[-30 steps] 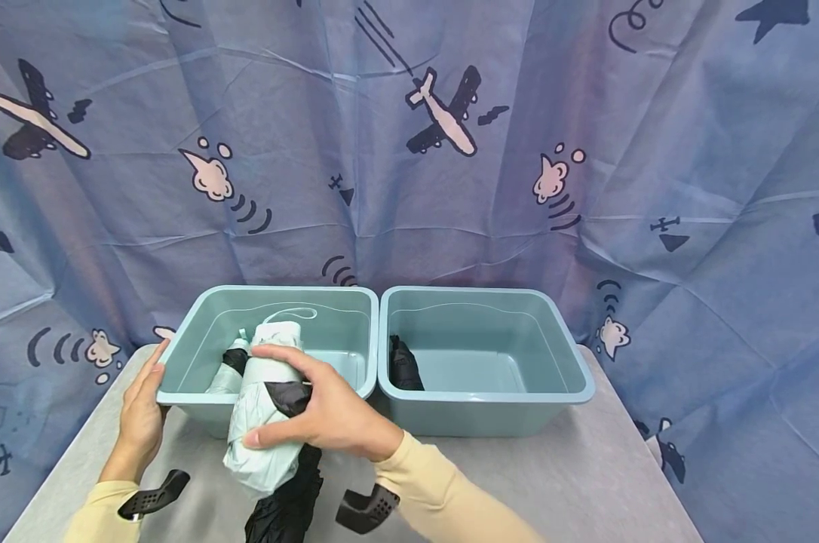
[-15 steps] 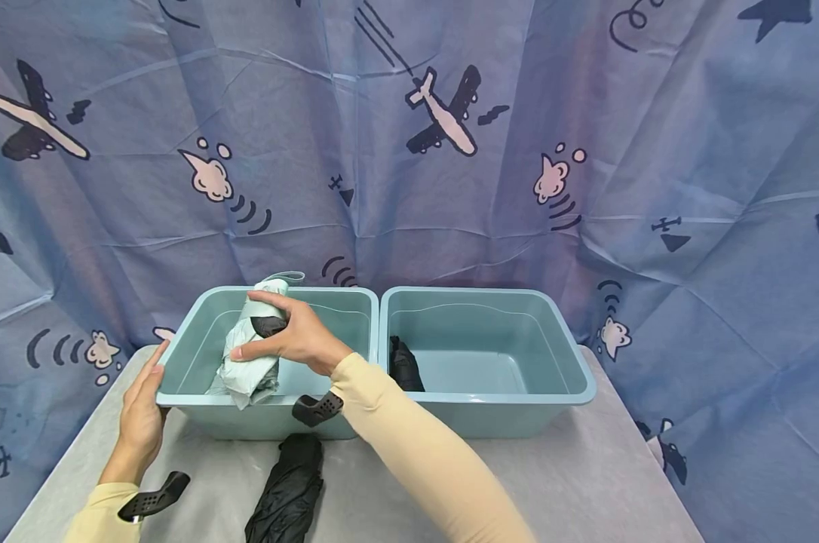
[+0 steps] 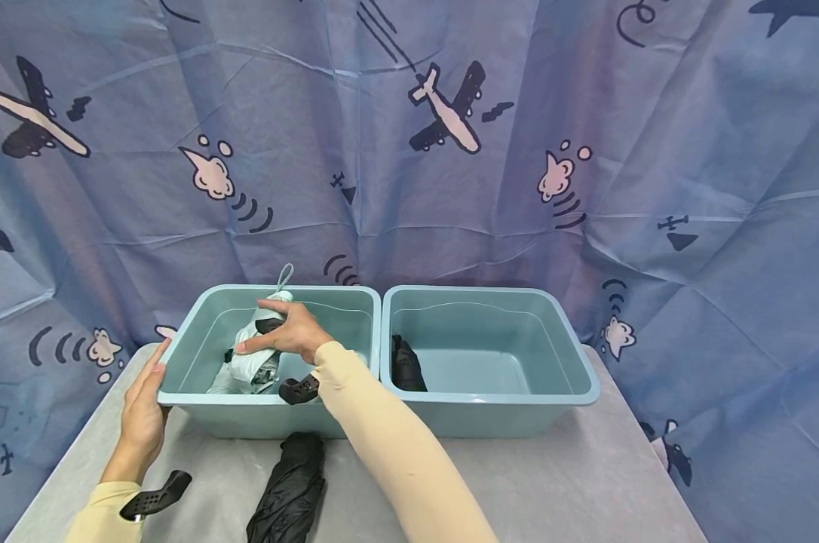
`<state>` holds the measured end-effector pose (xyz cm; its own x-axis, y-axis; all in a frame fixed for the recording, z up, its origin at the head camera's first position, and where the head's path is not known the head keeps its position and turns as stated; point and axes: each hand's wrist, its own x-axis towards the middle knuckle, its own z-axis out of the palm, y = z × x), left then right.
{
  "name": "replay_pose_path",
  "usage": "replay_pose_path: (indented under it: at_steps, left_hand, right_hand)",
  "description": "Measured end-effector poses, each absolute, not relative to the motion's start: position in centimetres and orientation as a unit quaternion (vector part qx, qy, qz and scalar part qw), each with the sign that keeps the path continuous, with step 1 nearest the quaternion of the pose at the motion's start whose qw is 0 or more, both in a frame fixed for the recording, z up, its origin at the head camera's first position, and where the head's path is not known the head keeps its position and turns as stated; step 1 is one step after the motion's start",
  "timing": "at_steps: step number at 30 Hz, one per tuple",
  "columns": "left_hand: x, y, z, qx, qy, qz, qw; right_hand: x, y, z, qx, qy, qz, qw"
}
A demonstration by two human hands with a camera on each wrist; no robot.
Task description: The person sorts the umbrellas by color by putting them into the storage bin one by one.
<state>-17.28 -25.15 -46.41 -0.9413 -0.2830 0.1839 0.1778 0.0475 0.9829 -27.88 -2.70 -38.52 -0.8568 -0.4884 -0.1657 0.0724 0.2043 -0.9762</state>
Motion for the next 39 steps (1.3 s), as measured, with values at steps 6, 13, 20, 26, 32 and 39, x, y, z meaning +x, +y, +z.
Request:
replay_pose_path:
  at_steps: [6, 13, 20, 26, 32, 39]
  left_hand:
    - [-17.2, -25.2, -46.4, 0.03, -0.701, -0.692, 0.171]
    - [-17.2, -25.1, -46.5, 0.026, -0.697, -0.696, 0.173]
    - [-17.2, -25.1, -46.5, 0.028, -0.7, -0.692, 0.176]
    - [-17.2, -25.2, -46.5, 0.037, -0.704, -0.686, 0.178]
    - [-17.2, -25.2, -46.6, 0.034, -0.697, -0.693, 0.182]
    - [-17.4, -25.2, -46.5, 0.025, -0.693, -0.697, 0.182]
  right_hand:
    - [-28.1, -3.1, -39.6, -0.136, 0.751, -0.601, 0.236]
    - [-28.7, -3.3, -40.5, -0.132, 0.763, -0.588, 0.234]
    - [-29.2, -3.7, -40.9, -0.137, 0.768, -0.575, 0.247]
    - [-29.4, -4.1, -41.2, -0.14, 0.776, -0.56, 0.256]
    - [-29.6, -4.6, -41.7, -0.153, 0.785, -0.543, 0.256]
    - [-29.9, -4.9, -41.8, -0.154, 0.801, -0.514, 0.266]
